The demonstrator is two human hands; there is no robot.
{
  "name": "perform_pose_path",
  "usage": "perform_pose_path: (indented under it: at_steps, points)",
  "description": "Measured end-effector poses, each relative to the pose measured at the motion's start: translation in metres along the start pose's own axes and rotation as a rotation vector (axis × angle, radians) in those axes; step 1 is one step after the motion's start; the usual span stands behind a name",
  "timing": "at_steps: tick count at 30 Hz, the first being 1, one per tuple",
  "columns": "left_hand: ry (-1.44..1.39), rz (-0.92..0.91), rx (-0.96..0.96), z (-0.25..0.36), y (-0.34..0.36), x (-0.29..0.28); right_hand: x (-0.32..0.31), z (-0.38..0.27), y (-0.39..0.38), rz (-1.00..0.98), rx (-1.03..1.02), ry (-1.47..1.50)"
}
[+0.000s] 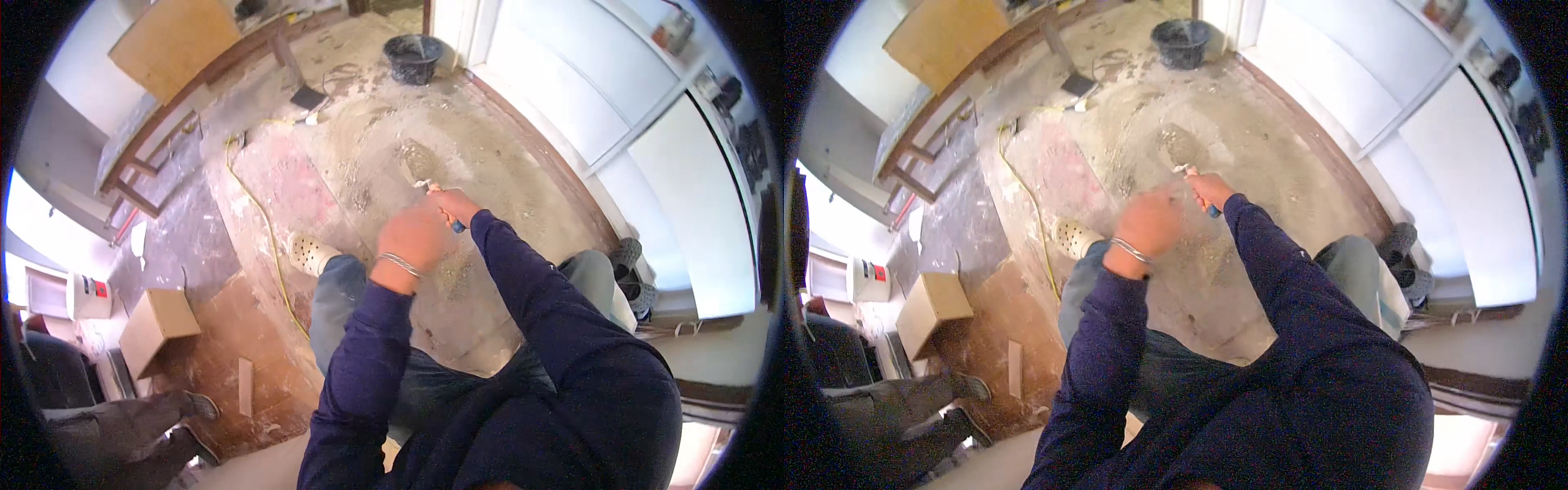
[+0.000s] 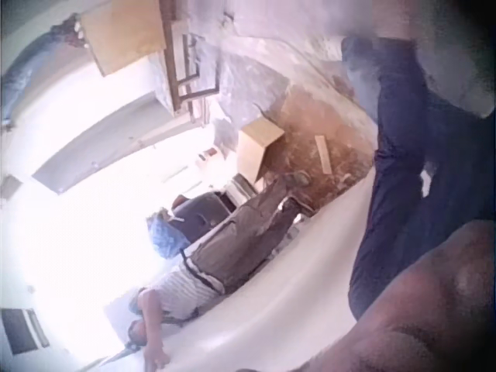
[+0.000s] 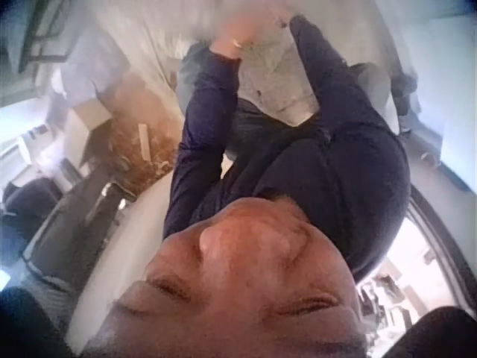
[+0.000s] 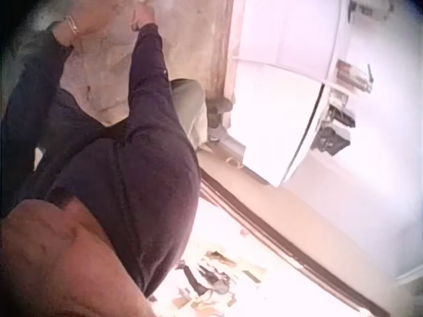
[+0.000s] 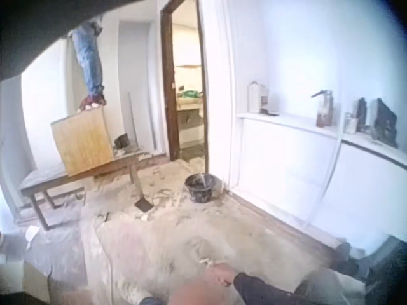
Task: Leveling a concrete floor using a trowel.
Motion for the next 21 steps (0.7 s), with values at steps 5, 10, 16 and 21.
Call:
perform_pose_path:
  at_steps: [5, 10, 16, 21]
  points:
    - [-0.105, 0.277, -0.164, -0.066, -0.016, -0.010, 0.014, -0.063, -0.107, -0.124, 0.135, 0.209]
    - [-0.716, 0.384, -0.389, -0.093, -0.027, -0.021, -0.003, -0.031, -0.201, 0.016, 0.075, 0.309]
    - [-0.776, 0.463, 0.006, 0.002, -0.040, -0.167, -0.013, 0.023, -0.223, 0.100, -0.030, 0.361]
    - [-0.932, 0.078, 0.250, 0.138, -0.148, -0.373, 0.000, 0.017, -0.231, 0.097, 0.104, 0.316]
Point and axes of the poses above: each hand's wrist, its own y-axis towards the middle knuckle, its own x-axis out of the palm, z = x × y, the point moved 7 cm from there along y, towards the middle knuckle
